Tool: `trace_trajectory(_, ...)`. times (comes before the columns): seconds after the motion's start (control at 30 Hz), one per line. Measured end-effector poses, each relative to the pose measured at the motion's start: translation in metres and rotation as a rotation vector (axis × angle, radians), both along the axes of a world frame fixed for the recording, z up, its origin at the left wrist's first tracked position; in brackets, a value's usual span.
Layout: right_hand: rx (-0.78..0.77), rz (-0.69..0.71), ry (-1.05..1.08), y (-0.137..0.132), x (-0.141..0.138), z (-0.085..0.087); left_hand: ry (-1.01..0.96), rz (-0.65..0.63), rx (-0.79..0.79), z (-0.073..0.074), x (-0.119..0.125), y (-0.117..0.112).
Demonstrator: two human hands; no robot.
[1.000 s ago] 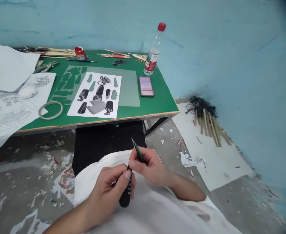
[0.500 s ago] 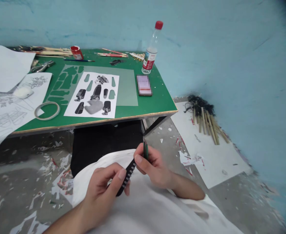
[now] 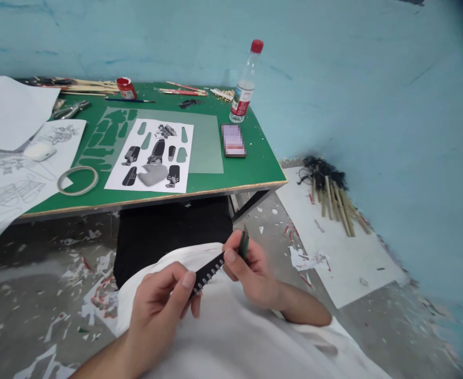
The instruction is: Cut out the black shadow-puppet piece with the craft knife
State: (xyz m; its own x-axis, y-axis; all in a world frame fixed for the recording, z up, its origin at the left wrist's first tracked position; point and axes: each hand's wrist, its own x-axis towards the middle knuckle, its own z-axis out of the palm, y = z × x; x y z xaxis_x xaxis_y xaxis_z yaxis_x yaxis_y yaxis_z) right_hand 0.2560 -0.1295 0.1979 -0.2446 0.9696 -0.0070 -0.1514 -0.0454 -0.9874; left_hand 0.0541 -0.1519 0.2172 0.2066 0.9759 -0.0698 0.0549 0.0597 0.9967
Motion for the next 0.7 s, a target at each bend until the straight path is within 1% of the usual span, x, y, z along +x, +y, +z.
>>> trace_trajectory(0.13,0.007,-0.003,0.017,-0.001,0.001,-0.002,0.007,0.015,-0.025,0.000,-0.001,0.001)
trace_trajectory(0.27,0.016,-0.003,0.028,-0.002,0.002,-0.003,0.012,0.038,-0.015,-0.001,-0.001,0.002)
trace_trajectory(0.43,0.051,0.008,-0.025,-0.002,0.005,-0.004,-0.034,0.103,-0.030,-0.007,0.001,0.002)
trace_trajectory(0.53,0.043,0.012,-0.051,-0.001,0.007,-0.003,-0.056,0.129,-0.042,-0.010,0.001,0.001)
trace_trajectory(0.7,0.029,0.013,-0.050,-0.001,0.007,-0.002,-0.098,0.149,-0.104,-0.009,-0.001,0.003)
